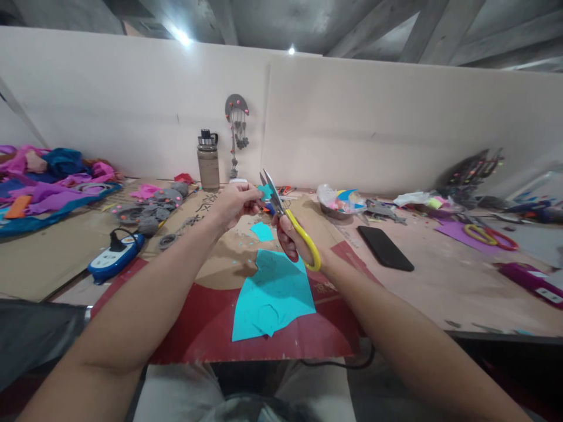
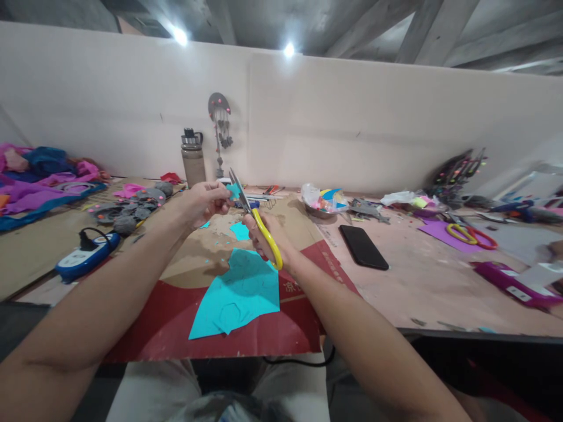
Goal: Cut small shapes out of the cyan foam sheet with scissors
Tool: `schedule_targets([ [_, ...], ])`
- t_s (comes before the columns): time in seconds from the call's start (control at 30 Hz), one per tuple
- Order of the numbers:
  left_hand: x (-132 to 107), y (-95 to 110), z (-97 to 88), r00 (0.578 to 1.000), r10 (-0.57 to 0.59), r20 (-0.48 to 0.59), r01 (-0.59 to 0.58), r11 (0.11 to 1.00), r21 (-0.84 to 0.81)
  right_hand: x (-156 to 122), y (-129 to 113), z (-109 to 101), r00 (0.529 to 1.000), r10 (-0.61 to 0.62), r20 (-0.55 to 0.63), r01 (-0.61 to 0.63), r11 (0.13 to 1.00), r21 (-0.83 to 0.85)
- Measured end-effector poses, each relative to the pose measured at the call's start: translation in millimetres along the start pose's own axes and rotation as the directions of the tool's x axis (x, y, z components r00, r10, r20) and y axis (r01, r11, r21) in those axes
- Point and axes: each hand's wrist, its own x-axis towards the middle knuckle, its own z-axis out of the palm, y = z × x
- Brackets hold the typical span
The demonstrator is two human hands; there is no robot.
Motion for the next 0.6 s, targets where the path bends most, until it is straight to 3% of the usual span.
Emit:
schedule_targets([
  [0.6, 0.0, -2.9, 0.4, 0.998, -0.047, 0.036, 0.045, 0.997, 0.056, -1.8, 0.9, 1.8, 1.000, 0.019, -0.023, -0.018, 0.999, 0.038],
])
